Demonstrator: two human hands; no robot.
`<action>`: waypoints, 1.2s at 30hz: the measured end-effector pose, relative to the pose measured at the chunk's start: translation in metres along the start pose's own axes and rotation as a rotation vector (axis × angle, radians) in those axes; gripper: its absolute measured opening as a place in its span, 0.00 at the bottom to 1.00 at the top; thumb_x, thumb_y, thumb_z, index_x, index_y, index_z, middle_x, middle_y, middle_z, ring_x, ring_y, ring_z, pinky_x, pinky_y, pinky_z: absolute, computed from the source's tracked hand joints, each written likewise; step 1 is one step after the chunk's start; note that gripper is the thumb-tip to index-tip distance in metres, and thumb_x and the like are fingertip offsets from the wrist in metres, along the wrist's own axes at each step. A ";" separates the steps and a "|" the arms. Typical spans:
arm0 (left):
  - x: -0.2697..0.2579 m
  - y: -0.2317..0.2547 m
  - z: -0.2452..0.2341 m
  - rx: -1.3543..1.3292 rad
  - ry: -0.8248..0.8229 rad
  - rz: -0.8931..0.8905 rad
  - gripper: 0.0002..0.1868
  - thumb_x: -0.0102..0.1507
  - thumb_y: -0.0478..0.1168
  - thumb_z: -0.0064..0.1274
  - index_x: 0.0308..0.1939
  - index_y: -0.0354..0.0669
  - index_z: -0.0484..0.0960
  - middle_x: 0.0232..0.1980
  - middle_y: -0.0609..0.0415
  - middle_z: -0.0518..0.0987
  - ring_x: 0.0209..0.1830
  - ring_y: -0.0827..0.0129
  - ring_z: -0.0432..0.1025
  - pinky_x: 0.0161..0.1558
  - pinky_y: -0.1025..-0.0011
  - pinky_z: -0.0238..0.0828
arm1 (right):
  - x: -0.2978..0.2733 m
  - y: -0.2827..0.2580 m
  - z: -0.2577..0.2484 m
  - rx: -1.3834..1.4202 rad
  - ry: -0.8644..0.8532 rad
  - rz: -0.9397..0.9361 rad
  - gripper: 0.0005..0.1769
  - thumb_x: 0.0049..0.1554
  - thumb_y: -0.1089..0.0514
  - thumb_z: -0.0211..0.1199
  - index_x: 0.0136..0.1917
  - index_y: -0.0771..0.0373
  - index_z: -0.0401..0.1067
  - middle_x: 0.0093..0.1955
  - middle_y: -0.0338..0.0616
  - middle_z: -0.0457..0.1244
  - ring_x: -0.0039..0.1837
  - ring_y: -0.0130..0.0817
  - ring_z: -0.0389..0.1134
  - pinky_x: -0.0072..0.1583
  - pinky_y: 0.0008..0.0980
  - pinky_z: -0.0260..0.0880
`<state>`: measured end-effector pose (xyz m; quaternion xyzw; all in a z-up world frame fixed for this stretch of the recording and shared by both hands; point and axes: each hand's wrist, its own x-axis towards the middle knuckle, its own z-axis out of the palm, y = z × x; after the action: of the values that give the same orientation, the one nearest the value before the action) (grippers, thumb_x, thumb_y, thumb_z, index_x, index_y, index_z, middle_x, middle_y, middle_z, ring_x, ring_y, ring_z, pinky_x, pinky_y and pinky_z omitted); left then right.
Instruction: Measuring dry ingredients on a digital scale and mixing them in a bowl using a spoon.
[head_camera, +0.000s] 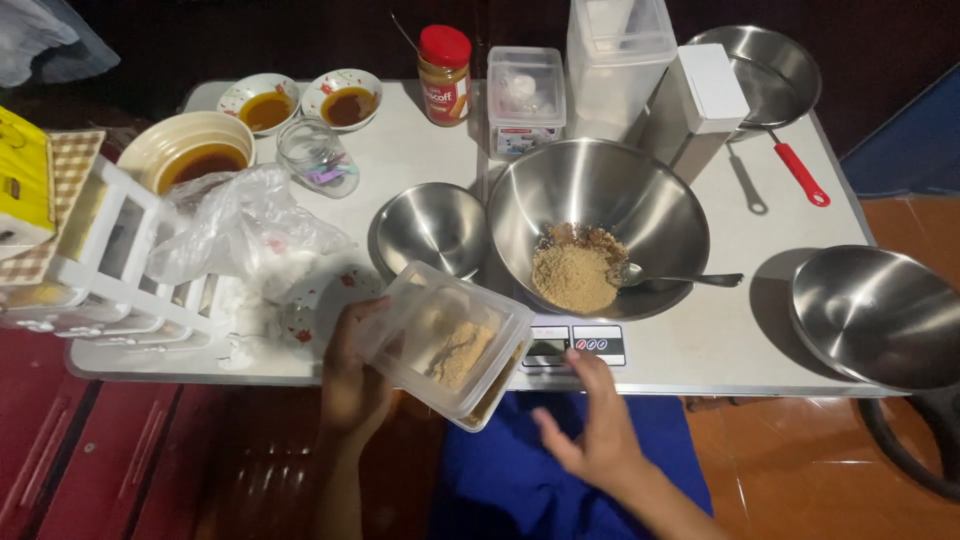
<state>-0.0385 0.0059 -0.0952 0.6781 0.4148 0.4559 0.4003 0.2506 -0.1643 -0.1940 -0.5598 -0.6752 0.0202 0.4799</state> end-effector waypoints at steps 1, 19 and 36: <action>0.000 0.005 0.000 0.002 0.000 0.002 0.18 0.72 0.41 0.59 0.65 0.44 0.80 0.63 0.50 0.85 0.63 0.61 0.82 0.59 0.67 0.84 | 0.012 -0.013 0.001 0.002 0.002 -0.001 0.50 0.62 0.51 0.78 0.85 0.72 0.56 0.79 0.63 0.63 0.81 0.61 0.67 0.85 0.56 0.65; 0.002 0.024 -0.053 0.037 -0.533 -0.291 0.58 0.58 0.48 0.69 0.89 0.66 0.55 0.93 0.63 0.55 0.93 0.66 0.54 0.60 0.59 0.92 | 0.071 -0.072 0.031 0.192 0.018 -0.028 0.80 0.50 0.35 0.90 0.92 0.62 0.38 0.92 0.73 0.43 0.96 0.71 0.46 0.92 0.69 0.49; -0.023 -0.004 0.015 -0.435 0.133 -0.107 0.30 0.72 0.51 0.56 0.76 0.44 0.77 0.79 0.44 0.78 0.81 0.58 0.71 0.82 0.58 0.66 | 0.044 -0.057 0.062 0.364 0.085 0.159 0.71 0.44 0.44 0.93 0.84 0.57 0.46 0.88 0.66 0.46 0.95 0.57 0.44 0.90 0.54 0.55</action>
<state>-0.0304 -0.0161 -0.1098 0.5211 0.3678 0.5564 0.5325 0.1708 -0.1200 -0.1671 -0.5157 -0.5934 0.1560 0.5980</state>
